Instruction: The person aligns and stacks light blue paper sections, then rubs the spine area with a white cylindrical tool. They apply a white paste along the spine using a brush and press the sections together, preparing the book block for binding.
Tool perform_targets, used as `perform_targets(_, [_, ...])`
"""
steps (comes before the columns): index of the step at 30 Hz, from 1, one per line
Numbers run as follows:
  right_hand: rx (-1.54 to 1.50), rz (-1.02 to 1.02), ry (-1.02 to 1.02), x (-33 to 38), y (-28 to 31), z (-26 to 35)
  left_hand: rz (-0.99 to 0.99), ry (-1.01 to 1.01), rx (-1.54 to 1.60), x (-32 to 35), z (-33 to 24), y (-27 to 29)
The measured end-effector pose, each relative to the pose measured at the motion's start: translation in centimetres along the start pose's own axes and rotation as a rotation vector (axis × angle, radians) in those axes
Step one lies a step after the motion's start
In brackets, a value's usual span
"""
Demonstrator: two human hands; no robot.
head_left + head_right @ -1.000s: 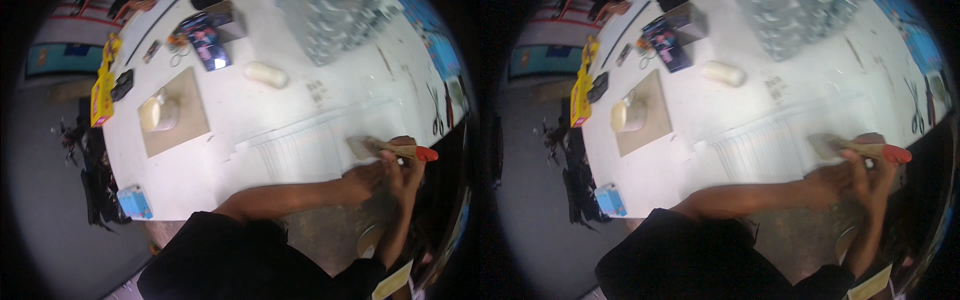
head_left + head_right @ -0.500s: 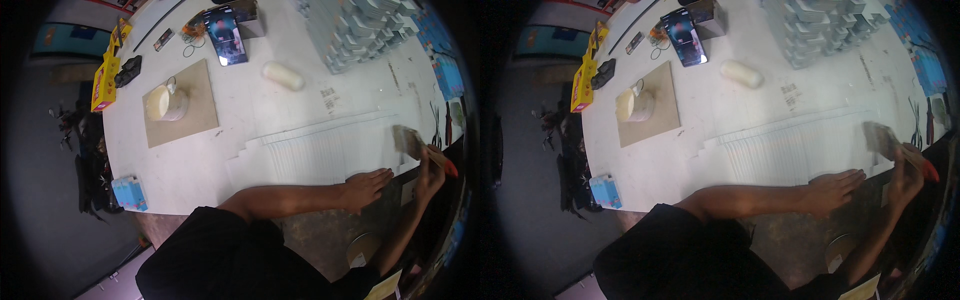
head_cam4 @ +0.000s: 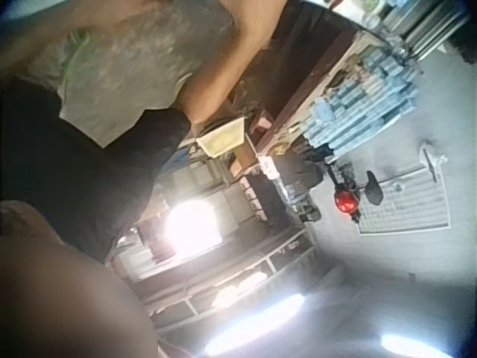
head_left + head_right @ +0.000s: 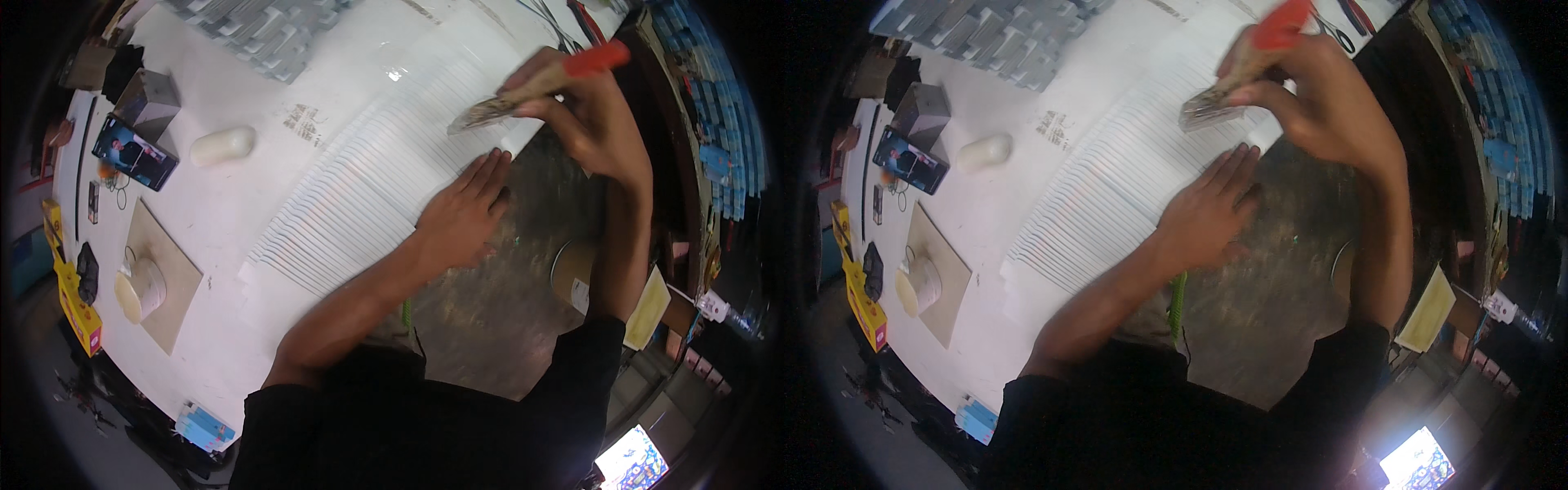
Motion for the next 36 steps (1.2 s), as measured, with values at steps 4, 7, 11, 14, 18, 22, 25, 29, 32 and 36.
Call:
perform_targets(4, [0.082,0.19,0.067,-1.4,-2.4,2.3,0.038,0.019,0.012,0.4,0.0,-0.1])
perform_targets(7, [0.179,0.235,-0.071,-1.7,-4.7,1.7,0.073,0.039,0.009,0.3,-0.2,-0.1])
perform_targets(11, [0.327,0.081,-0.102,-1.6,-3.0,-0.5,0.033,0.0,-0.072,-0.2,-0.2,0.2])
perform_targets(14, [0.097,0.126,-0.045,-1.8,-2.7,1.8,0.028,0.026,-0.037,0.3,0.1,0.0])
perform_targets(18, [0.246,0.165,-0.019,-1.0,-3.2,-2.2,0.041,0.017,-0.008,-0.1,-0.1,-0.4])
perform_targets(22, [0.41,0.03,-0.192,-1.1,0.5,-2.0,0.029,0.017,-0.006,-0.2,0.1,0.2])
perform_targets(25, [-0.139,0.089,-0.065,-0.9,-0.6,0.9,0.013,0.022,-0.004,-0.2,0.2,-0.1])
perform_targets(29, [0.393,0.111,-0.096,-0.6,0.2,-4.6,0.008,0.009,0.002,-0.4,-0.2,0.1])
perform_targets(32, [0.292,0.086,0.06,-1.4,2.4,-3.2,0.016,0.016,0.007,-0.4,0.0,0.2])
perform_targets(36, [-0.21,0.218,0.025,-1.8,0.6,-1.5,0.022,0.05,0.017,-0.2,0.1,0.3])
Point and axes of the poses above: each hand's wrist, its own x-axis away from the middle knuckle, its own y-axis out of the back of the hand, z = x × y, the point moved 5 cm from there along -x, towards the middle knuckle, and after that the axes turned 4 degrees about -x, right-handed, at the moved point
